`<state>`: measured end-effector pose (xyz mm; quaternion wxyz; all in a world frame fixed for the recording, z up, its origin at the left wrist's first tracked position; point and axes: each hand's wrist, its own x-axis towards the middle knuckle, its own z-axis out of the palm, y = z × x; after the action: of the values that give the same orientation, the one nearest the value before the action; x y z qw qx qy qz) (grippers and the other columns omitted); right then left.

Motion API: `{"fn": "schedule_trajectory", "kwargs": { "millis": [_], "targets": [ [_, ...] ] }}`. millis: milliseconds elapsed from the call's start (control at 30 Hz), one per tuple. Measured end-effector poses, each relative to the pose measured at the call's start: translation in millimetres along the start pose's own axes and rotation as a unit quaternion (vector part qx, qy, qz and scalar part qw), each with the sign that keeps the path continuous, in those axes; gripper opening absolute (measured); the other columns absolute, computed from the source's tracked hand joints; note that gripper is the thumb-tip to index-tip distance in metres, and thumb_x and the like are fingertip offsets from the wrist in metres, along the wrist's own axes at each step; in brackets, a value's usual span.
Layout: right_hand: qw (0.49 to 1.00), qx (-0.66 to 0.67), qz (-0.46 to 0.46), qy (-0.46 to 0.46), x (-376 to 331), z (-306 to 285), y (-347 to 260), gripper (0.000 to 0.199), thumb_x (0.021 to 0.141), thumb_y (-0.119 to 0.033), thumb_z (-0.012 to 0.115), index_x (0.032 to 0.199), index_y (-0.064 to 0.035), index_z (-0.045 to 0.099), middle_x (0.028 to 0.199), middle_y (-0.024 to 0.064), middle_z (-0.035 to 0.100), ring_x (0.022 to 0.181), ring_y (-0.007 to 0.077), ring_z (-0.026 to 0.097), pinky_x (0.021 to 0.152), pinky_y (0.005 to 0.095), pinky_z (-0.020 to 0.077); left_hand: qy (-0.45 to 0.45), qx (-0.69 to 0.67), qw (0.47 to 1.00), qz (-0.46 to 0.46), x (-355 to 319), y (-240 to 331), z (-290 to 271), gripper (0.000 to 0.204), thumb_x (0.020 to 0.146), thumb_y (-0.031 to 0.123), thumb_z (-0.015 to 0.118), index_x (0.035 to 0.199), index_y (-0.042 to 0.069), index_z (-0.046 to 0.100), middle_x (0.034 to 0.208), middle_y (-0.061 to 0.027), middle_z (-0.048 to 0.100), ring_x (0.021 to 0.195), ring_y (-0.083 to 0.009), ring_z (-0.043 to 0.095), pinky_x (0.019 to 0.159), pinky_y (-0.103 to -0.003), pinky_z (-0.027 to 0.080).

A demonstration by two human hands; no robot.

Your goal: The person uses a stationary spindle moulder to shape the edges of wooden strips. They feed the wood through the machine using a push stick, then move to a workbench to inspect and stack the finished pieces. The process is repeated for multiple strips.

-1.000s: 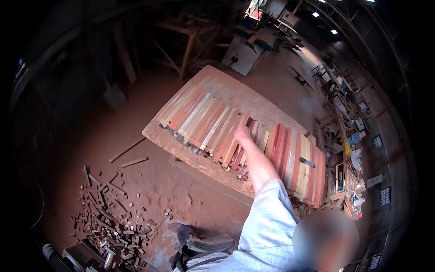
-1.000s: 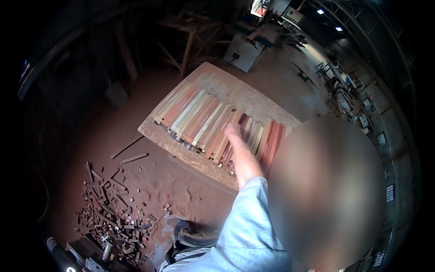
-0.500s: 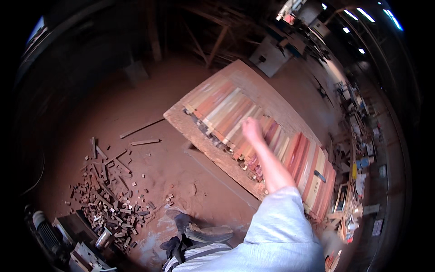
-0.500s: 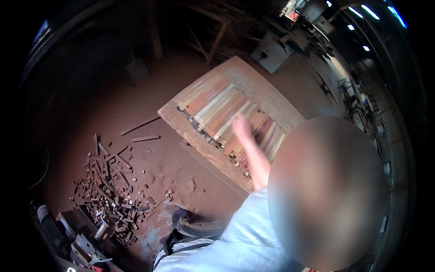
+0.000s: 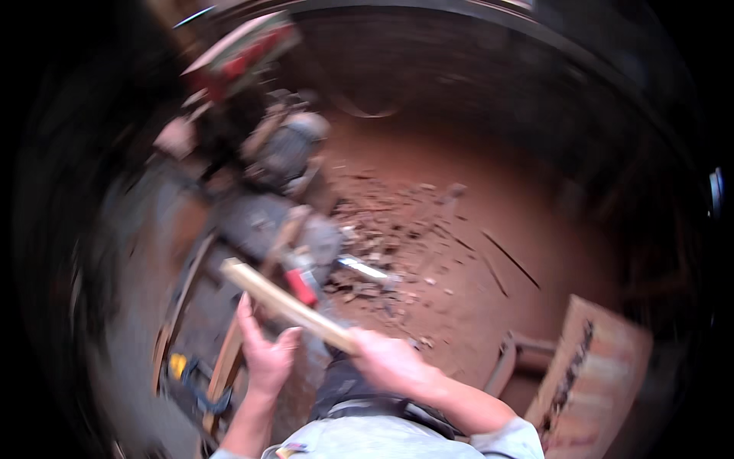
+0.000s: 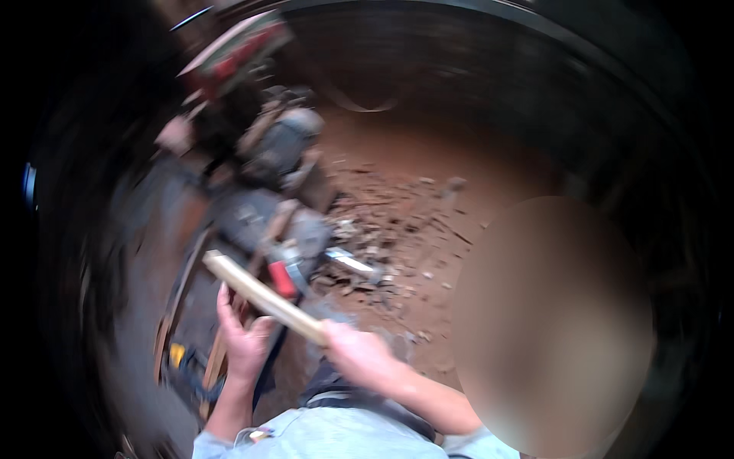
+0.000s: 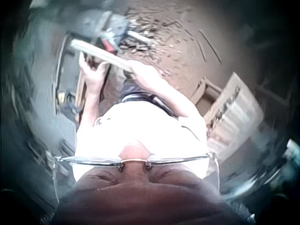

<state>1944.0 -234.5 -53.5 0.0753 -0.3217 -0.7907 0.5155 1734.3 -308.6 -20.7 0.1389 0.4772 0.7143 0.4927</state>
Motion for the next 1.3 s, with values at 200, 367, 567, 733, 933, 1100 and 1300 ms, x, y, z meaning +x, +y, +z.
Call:
{"fn": "schedule_trajectory", "kwargs": {
  "millis": [200, 367, 567, 733, 933, 1100, 1300],
  "targets": [
    [0.957, -0.23, -0.1, -0.143, 53.3, -2.6, -41.3, 0.03, 0.092, -0.022, 0.062, 0.113, -0.0029, 0.052, 0.103, 0.0218, 0.064, 0.094, 0.0406, 0.066, 0.078, 0.0498, 0.055, -0.313, 0.466, 0.81, 0.17, 13.2, -42.3, -87.4, 0.046, 0.066, 0.024, 0.081, 0.106, 0.007, 0.068, 0.106, -0.0106, 0.07, 0.1, -0.0283, 0.069, 0.091, -0.037, 0.054],
    [0.948, -0.178, -0.228, 0.133, 111.9, -24.9, -69.1, 0.063, 0.082, -0.026, 0.079, 0.13, 0.0028, 0.053, 0.126, 0.0266, 0.057, 0.114, 0.0416, 0.06, 0.097, 0.0444, 0.0507, -0.08, 0.379, 0.914, 0.125, 32.5, -118.9, -162.2, 0.017, 0.082, 0.025, 0.071, 0.091, 0.011, 0.067, 0.078, -0.0116, 0.07, 0.068, -0.0297, 0.07, 0.06, -0.044, 0.056],
    [0.988, -0.15, 0.044, -0.005, 185.5, 19.8, -59.0, 0.045, 0.094, -0.029, 0.066, 0.125, -0.0012, 0.05, 0.107, 0.0267, 0.064, 0.1, 0.044, 0.063, 0.086, 0.0507, 0.0509, -0.115, 0.405, 0.899, -0.12, 86.1, -211.8, -167.7, 0.031, 0.092, 0.032, 0.061, 0.106, 0.005, 0.064, 0.094, -0.0204, 0.071, 0.089, -0.0375, 0.07, 0.077, -0.051, 0.054],
    [0.983, -0.156, 0.07, 0.07, 194.8, 45.1, -46.4, 0.025, 0.097, -0.011, 0.059, 0.117, 0.0027, 0.054, 0.108, 0.0213, 0.068, 0.102, 0.0386, 0.066, 0.086, 0.0442, 0.0521, -0.191, 0.305, 0.922, -0.143, 147.7, -246.3, -108.6, 0.033, 0.093, 0.036, 0.057, 0.106, 0.008, 0.067, 0.098, -0.0205, 0.071, 0.096, -0.0392, 0.068, 0.082, -0.051, 0.054],
    [0.989, -0.122, 0.051, 0.064, 193.2, 41.6, -45.4, 0.028, 0.096, -0.005, 0.058, 0.123, 0.0033, 0.054, 0.112, 0.0238, 0.066, 0.108, 0.0411, 0.063, 0.088, 0.0436, 0.0512, -0.257, 0.131, 0.939, -0.188, 200.0, -255.8, -33.6, 0.032, 0.095, 0.031, 0.051, 0.113, 0.012, 0.069, 0.105, -0.0217, 0.069, 0.1, -0.0384, 0.067, 0.087, -0.046, 0.052],
    [0.986, -0.149, -0.006, 0.072, 194.5, 40.3, -42.4, 0.032, 0.094, -0.004, 0.059, 0.124, 0.0062, 0.053, 0.11, 0.0277, 0.063, 0.107, 0.0451, 0.061, 0.089, 0.0457, 0.0498, -0.339, 0.185, 0.902, -0.19, 217.3, -268.3, -28.7, 0.034, 0.093, 0.028, 0.055, 0.122, 0.019, 0.071, 0.109, -0.0181, 0.071, 0.1, -0.0332, 0.069, 0.089, -0.04, 0.053],
    [0.988, -0.148, 0.034, 0.015, 197.7, 32.9, -44.0, 0.051, 0.095, -0.013, 0.059, 0.14, 0.0043, 0.043, 0.12, 0.0298, 0.063, 0.108, 0.0457, 0.063, 0.088, 0.0503, 0.052, -0.342, 0.288, 0.876, -0.183, 213.7, -265.5, -25.6, 0.035, 0.089, 0.027, 0.057, 0.121, 0.025, 0.073, 0.113, -0.0096, 0.073, 0.106, -0.0302, 0.068, 0.091, -0.04, 0.055]
  ]
}}
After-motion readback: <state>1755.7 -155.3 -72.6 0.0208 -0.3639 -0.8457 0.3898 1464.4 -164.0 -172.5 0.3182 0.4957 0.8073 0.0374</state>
